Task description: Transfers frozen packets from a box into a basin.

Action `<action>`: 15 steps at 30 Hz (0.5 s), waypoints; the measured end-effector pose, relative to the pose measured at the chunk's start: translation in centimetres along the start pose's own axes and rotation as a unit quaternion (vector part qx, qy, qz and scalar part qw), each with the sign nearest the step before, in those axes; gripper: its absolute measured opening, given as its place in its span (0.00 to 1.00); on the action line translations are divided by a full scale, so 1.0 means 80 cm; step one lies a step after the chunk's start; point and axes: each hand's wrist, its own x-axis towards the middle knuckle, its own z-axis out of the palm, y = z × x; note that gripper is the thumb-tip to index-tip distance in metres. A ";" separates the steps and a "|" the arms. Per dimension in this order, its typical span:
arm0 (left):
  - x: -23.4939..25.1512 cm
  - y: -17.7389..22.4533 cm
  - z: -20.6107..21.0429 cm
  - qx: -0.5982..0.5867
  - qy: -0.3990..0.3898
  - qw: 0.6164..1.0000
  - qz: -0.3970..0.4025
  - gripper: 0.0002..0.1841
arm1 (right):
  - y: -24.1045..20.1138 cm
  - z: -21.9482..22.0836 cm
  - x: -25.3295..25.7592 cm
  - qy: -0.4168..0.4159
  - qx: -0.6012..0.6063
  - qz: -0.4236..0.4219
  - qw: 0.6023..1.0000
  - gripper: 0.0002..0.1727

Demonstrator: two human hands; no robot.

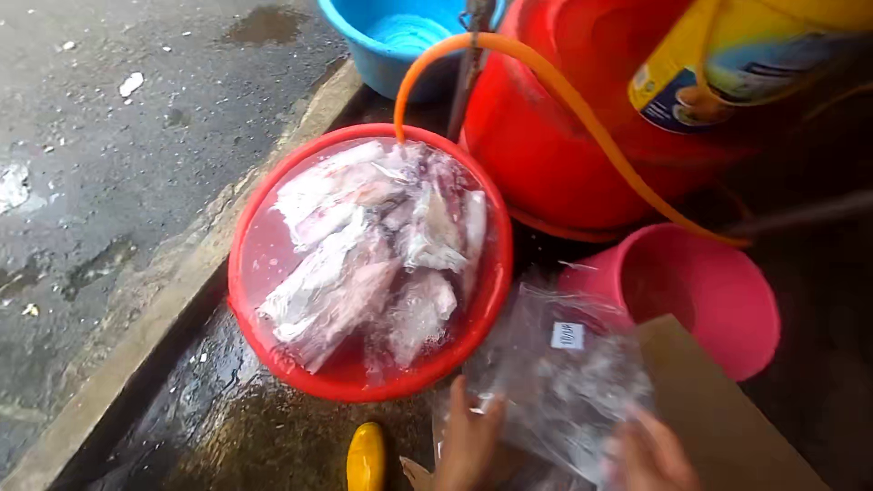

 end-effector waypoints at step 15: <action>-0.013 -0.294 0.129 0.529 -0.144 0.834 0.060 0.30 | 0.443 -0.077 -0.097 -0.024 -0.062 0.311 0.948 0.43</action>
